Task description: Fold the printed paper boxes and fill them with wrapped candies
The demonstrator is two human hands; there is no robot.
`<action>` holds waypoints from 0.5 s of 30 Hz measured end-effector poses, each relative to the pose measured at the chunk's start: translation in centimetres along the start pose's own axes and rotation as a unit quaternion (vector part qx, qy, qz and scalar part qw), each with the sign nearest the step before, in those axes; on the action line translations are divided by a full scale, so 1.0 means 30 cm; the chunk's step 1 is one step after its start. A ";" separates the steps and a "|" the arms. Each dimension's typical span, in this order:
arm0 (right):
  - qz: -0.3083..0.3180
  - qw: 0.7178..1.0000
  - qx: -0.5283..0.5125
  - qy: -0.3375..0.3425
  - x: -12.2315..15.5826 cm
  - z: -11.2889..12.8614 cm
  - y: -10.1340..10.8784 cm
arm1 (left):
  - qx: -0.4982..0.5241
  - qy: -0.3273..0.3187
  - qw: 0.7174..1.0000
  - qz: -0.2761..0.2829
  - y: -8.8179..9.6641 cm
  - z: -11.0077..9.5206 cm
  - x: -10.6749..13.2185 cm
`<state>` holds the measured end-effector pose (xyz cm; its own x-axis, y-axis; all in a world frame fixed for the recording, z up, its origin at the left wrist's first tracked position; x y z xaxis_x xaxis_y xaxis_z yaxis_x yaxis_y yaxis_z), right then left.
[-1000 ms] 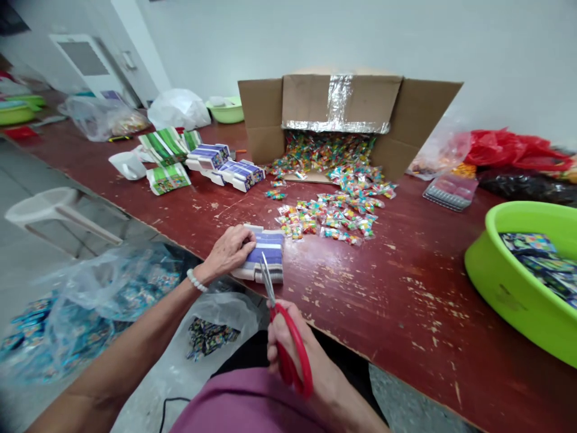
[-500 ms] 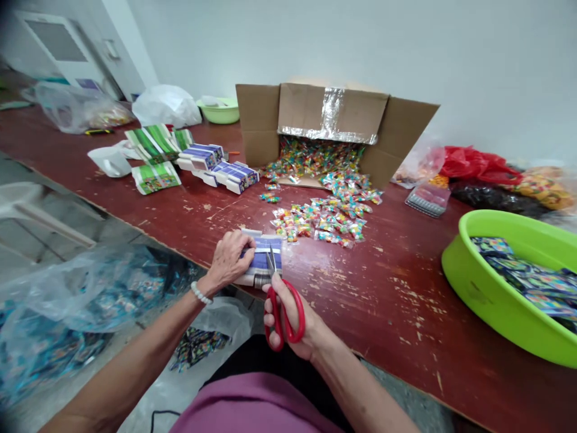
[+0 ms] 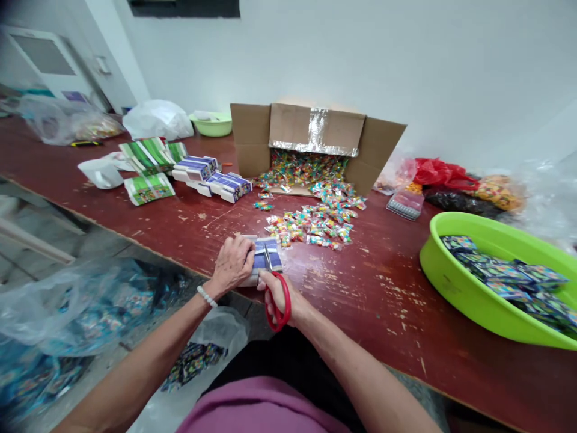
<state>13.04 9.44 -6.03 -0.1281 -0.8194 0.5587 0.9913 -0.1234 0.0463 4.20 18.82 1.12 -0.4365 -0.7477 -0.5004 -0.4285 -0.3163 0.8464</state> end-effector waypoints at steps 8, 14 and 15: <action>-0.041 0.993 0.019 0.109 -0.020 0.012 0.017 | -0.038 0.028 0.999 -0.001 0.007 -0.004 0.002; -0.195 0.919 0.259 0.223 0.187 -0.062 0.398 | -0.015 0.049 0.999 0.016 0.006 0.018 -0.009; -0.251 0.901 0.296 0.195 0.229 -0.110 0.538 | -0.005 0.055 0.998 0.019 0.003 0.028 -0.014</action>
<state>28.06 -0.04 -4.19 -0.4516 -0.8921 0.0162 0.6338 -0.3080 0.7095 3.67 19.59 1.26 -0.3627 -0.8187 -0.4452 -0.4057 -0.2914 0.8663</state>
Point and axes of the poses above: each hand's wrist, its own x-axis away from the middle knuckle, its own y-axis out of the back of the hand, z = x × y, the point moved 10 cm from there along -x, towards the middle knuckle, and after that the axes turned 8 degrees about -z, right-handed, at the moved point
